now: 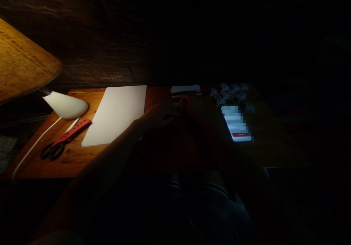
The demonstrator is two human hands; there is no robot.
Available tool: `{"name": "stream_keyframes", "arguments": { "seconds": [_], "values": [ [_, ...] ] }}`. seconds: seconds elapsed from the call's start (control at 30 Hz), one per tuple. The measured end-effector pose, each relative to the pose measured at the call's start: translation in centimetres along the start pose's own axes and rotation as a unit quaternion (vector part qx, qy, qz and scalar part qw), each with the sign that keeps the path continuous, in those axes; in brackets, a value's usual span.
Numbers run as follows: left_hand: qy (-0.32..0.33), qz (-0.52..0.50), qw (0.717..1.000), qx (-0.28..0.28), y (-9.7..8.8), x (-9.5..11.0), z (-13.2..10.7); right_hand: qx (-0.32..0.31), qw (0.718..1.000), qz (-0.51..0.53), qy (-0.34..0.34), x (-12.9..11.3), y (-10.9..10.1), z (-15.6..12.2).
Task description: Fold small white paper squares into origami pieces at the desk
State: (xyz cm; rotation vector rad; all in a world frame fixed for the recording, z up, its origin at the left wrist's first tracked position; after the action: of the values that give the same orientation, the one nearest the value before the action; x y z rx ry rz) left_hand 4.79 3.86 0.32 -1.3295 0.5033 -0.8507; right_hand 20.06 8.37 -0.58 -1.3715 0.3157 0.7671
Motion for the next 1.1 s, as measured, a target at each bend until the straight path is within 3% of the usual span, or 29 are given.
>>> {"name": "stream_keyframes", "arguments": {
  "seconds": [0.9, 1.1],
  "values": [
    [0.001, 0.022, 0.999, -0.028, -0.01, 0.51, 0.08, 0.003, 1.0, -0.008, 0.024, -0.05, -0.27, -0.01],
    [0.012, 0.006, 1.0, -0.013, -0.31, 0.62, 0.05, 0.014, 1.0, 0.008, 0.019, 0.17, -0.21, 0.13]
  ]
}}
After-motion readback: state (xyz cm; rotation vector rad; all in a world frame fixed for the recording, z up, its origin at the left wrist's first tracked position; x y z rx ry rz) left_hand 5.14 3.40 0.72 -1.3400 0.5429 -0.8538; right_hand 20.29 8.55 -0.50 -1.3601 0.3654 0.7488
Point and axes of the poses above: each hand's wrist, its own z-axis towards the middle knuckle, its own y-axis out of the palm, x = y × z, the point moved 7 cm from there along z, towards the middle knuckle, and after that the axes turned 12 degrees about z, right-handed, at the moved point
